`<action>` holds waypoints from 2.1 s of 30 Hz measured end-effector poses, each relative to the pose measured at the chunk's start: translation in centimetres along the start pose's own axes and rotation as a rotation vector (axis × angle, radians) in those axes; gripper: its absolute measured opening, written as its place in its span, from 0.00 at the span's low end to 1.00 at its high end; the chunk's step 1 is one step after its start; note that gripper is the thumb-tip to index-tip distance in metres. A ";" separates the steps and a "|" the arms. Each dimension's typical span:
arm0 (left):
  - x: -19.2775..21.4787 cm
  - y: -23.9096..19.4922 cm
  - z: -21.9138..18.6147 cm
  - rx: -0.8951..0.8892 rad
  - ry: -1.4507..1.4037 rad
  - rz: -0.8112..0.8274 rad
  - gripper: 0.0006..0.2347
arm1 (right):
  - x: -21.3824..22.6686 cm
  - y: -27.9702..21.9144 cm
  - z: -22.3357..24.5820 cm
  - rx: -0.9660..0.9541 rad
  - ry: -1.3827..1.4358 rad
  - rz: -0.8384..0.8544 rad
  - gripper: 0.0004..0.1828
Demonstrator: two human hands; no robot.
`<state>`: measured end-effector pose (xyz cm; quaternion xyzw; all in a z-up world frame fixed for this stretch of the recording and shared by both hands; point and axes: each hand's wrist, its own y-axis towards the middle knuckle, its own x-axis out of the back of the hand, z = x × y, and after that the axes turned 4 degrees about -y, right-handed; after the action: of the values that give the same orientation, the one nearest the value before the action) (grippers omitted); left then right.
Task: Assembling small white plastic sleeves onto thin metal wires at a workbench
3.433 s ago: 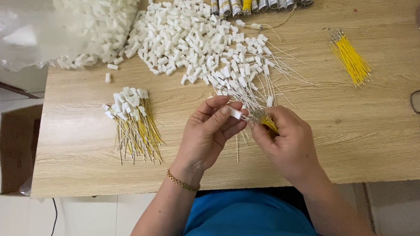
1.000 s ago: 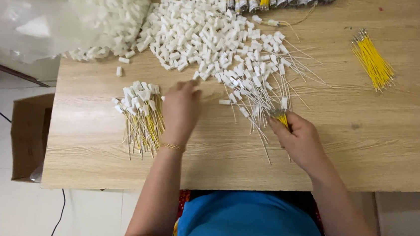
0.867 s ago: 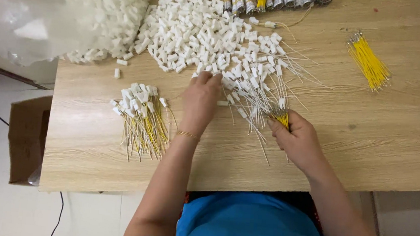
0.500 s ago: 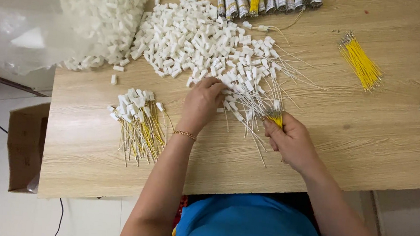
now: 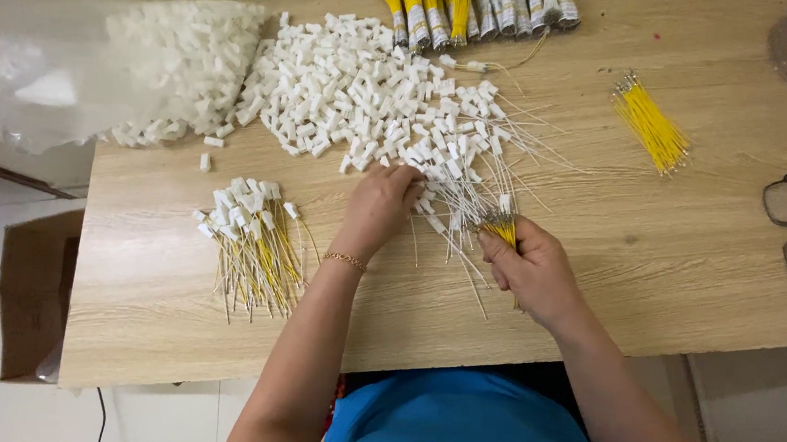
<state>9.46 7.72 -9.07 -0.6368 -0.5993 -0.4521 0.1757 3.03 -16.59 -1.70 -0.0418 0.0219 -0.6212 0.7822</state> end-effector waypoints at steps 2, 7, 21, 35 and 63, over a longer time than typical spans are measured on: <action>0.1 0.0 -0.7 0.016 -0.035 -0.052 0.07 | -0.4 -0.2 1.2 0.004 0.011 -0.014 0.10; 5.1 -0.5 -6.8 0.054 -0.188 -0.228 0.06 | -0.8 -0.5 1.8 0.014 0.027 -0.010 0.09; 7.6 -3.0 -14.4 0.127 -0.804 -0.177 0.05 | -1.4 -1.5 6.1 0.183 -0.239 -0.057 0.09; 5.1 -3.9 -14.0 0.310 -1.079 -0.194 0.06 | -2.0 -2.2 6.6 0.199 -0.206 -0.090 0.09; 4.3 -5.1 -13.5 0.698 -1.740 -0.300 0.09 | -2.6 -3.0 6.9 0.373 -0.591 -0.116 0.09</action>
<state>-0.67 1.10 -0.17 -0.5783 -0.6968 0.3676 -0.2120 0.08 -14.51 5.38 -0.0772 -0.3219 -0.6187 0.7125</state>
